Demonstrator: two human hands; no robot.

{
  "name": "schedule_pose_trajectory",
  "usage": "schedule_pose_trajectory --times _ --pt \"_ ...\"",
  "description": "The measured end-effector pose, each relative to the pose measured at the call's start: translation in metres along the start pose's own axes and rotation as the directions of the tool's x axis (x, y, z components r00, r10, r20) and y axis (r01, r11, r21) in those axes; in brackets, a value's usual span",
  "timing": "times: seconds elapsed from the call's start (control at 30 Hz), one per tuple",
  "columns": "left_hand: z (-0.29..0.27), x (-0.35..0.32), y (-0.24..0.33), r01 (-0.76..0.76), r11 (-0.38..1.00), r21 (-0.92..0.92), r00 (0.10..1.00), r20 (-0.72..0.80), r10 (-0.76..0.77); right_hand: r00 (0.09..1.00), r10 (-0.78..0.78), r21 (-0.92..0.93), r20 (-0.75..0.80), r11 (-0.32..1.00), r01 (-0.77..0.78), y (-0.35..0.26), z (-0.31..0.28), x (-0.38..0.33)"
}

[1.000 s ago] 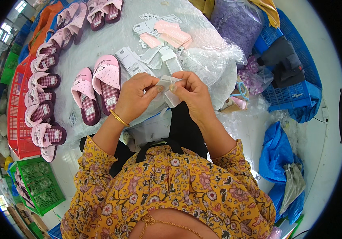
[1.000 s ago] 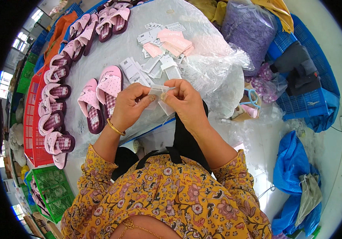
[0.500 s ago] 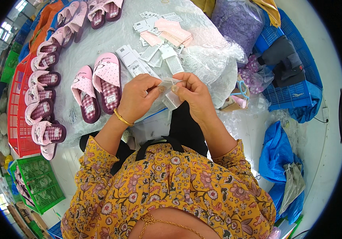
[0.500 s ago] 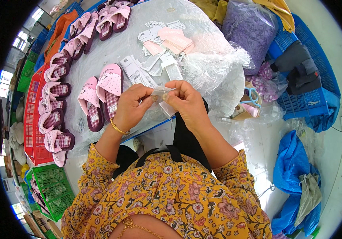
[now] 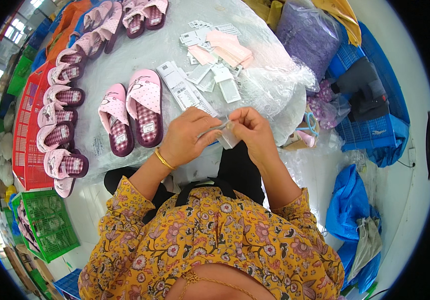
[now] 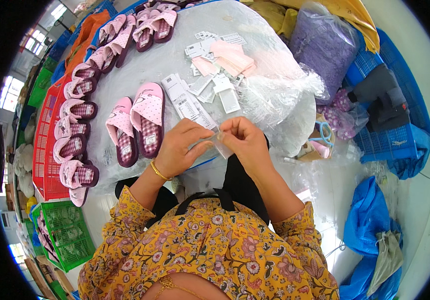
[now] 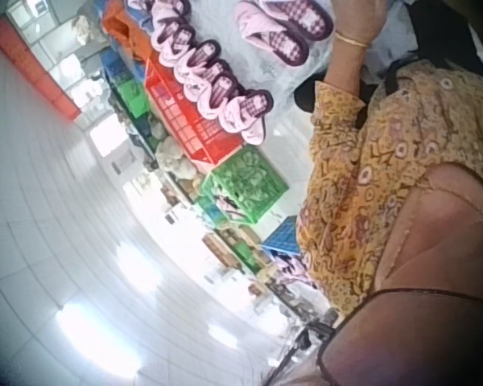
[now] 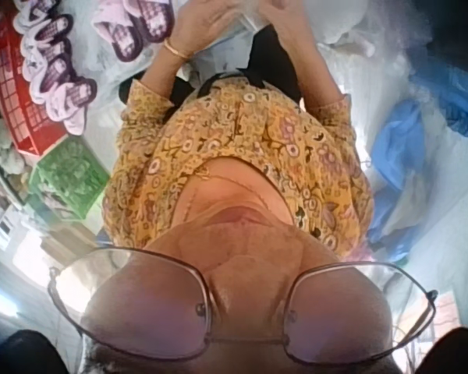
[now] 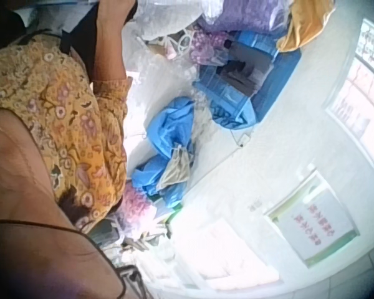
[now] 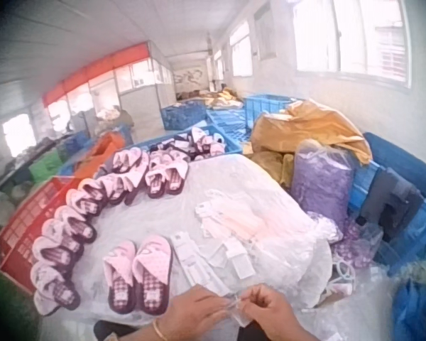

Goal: The person sits on the floor and attaches paper tags to pink and purple checkered slippers. They pick up a tag, attach it to the strap of a slipper, and place the finished pair into a blue basket. The process is repeated for multiple pairs.

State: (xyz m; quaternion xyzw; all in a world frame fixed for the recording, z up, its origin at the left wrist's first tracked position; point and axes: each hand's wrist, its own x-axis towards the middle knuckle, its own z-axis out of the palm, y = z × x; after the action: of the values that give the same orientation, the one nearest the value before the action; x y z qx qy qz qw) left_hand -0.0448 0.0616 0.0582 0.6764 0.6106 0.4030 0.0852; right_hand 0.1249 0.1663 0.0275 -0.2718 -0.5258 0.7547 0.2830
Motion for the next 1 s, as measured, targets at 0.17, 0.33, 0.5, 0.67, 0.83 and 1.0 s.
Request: schedule_pose_trajectory --times 0.17,0.33,0.5,0.67,0.83,1.0 --pt "0.01 -0.01 -0.002 0.401 0.839 -0.368 0.916 0.159 -0.368 0.995 0.037 -0.104 0.098 0.994 -0.027 0.003 0.005 -0.007" --pt "0.012 -0.018 -0.005 0.295 0.929 -0.222 0.955 0.102 -0.278 0.993 -0.007 -0.355 0.117 0.933 0.049 0.009 0.002 -0.012" --pt "0.001 -0.008 -0.001 0.284 0.944 -0.166 0.957 0.104 -0.27 0.976 -0.188 -0.613 0.113 0.76 0.217 -0.01 0.005 -0.023" --pt "0.005 0.0 0.004 0.202 0.967 -0.154 0.975 0.126 -0.184 0.999 0.027 -0.263 0.046 0.965 -0.014 0.003 0.006 -0.016" --pt "0.007 0.021 -0.014 0.284 0.947 -0.152 0.953 0.154 -0.261 0.995 0.088 -0.185 0.055 0.98 -0.076 0.017 -0.004 -0.006" --pt "-0.006 0.086 -0.093 0.349 0.937 0.025 0.936 -0.068 -0.346 0.988 0.085 -0.282 0.131 0.958 -0.045 0.02 -0.013 -0.005"
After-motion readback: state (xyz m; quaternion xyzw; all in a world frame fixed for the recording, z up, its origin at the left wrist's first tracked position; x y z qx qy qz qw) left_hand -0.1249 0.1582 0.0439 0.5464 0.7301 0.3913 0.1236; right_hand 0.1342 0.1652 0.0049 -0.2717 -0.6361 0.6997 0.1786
